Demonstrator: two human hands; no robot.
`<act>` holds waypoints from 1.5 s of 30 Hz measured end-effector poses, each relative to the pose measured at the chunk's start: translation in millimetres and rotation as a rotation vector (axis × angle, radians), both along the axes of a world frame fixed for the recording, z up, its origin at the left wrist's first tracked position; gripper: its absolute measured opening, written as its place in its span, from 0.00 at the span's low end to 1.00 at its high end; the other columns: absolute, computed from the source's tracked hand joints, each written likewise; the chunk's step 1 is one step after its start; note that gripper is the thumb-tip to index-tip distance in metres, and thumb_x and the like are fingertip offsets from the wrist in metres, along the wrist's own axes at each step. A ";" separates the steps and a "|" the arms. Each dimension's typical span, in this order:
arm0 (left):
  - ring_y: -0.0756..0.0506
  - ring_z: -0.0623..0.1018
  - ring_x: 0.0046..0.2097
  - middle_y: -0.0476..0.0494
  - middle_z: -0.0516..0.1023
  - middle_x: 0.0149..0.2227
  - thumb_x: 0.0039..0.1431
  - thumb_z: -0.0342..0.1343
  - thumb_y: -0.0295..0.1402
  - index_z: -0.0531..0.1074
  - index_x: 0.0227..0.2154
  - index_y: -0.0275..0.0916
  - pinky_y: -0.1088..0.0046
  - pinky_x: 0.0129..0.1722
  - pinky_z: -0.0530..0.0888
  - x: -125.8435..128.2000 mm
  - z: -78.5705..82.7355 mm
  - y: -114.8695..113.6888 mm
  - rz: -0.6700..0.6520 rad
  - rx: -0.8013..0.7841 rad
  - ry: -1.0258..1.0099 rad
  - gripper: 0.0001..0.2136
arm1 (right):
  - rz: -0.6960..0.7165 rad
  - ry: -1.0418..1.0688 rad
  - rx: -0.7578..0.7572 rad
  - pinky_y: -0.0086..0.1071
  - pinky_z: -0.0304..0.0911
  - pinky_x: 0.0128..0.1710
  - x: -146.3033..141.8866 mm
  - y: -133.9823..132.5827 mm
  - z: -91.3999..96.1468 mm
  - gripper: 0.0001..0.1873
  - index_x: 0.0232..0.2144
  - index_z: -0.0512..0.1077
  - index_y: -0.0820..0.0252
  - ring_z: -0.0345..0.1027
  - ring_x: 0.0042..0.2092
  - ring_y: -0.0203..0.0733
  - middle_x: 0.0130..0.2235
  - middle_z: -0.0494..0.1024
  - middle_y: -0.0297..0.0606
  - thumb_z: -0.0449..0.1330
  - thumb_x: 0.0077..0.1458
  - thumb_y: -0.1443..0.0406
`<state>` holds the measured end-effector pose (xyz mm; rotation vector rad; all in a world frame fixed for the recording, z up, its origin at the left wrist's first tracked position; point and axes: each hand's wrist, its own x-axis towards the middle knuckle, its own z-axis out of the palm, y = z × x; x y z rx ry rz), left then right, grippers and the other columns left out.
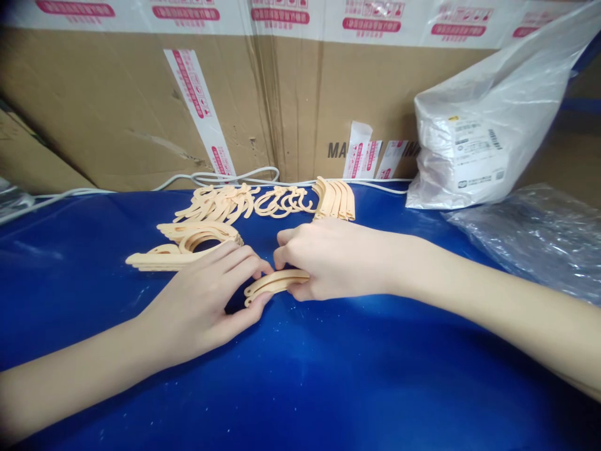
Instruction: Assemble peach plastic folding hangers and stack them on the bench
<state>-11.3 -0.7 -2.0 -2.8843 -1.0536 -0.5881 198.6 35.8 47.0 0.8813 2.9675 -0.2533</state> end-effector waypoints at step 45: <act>0.46 0.66 0.30 0.50 0.66 0.27 0.58 0.51 0.36 0.61 0.28 0.40 0.68 0.27 0.60 6.1 -4.8 -9.7 -0.006 0.082 0.023 0.07 | -0.070 0.512 0.005 0.29 0.56 0.28 -18.7 54.0 -8.0 0.06 0.30 0.78 0.64 0.63 0.28 0.32 0.26 0.73 0.31 0.65 0.53 0.64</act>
